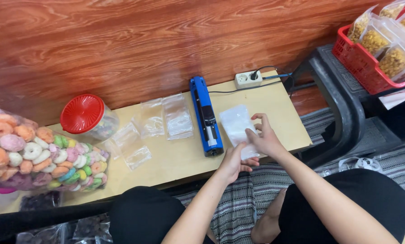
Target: Seal small plastic bags using a manual impulse heat sealer
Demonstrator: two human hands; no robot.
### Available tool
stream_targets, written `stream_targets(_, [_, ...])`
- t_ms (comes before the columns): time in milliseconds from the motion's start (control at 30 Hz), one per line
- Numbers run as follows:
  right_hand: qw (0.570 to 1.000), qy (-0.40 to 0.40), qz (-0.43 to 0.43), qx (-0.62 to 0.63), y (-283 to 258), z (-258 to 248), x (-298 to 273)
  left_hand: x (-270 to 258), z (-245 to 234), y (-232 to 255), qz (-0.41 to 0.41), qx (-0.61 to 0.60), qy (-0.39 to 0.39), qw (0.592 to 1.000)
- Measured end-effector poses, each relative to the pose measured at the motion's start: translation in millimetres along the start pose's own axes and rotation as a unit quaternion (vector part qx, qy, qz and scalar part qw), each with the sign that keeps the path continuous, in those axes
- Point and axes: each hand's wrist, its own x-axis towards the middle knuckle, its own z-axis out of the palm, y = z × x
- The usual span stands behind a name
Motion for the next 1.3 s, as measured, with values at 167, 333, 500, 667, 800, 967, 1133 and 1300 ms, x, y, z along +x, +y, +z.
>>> stream_targets(167, [0.99, 0.076, -0.085, -0.086, 21.4, 6.6, 28.7, -34.7, 9.2, 26.9, -0.032, 0.039, -0.011, 0.999])
stream_targets(333, [0.964, 0.137, -0.152, -0.171, 32.1, 4.1, 55.0, -72.1, 7.0, 40.4, -0.093, 0.249, -0.134, 0.955])
stream_targets(500, [0.961, 0.129, -0.142, -0.198, 27.6, 12.9, 57.3, -124.0, -21.8, 121.8, -0.048, 0.296, -0.456, 0.838])
stream_targets(667, [0.965, 0.122, -0.089, -0.214, 35.3, 12.5, 70.6, -102.7, -107.5, 144.7, 0.233, 0.148, 0.039, 0.96])
stream_targets(800, [0.978, 0.108, -0.041, -0.175, 30.4, 9.9, 81.7, -14.3, -207.0, 102.8, 0.307, 0.242, 0.532, 0.751])
stream_targets(967, [0.982, 0.11, -0.004, -0.153, 27.8, 8.7, 76.4, -30.1, -173.0, 97.3, 0.241, 0.326, 0.558, 0.724])
stream_targets(1133, [0.985, 0.099, 0.003, -0.143, 16.1, 7.5, 65.0, -26.4, -174.3, 96.7, 0.243, 0.408, 0.564, 0.676])
stream_targets(1300, [0.984, 0.111, -0.015, -0.136, 8.1, 3.9, 58.3, -4.2, -197.2, 87.6, 0.259, 0.402, 0.583, 0.657])
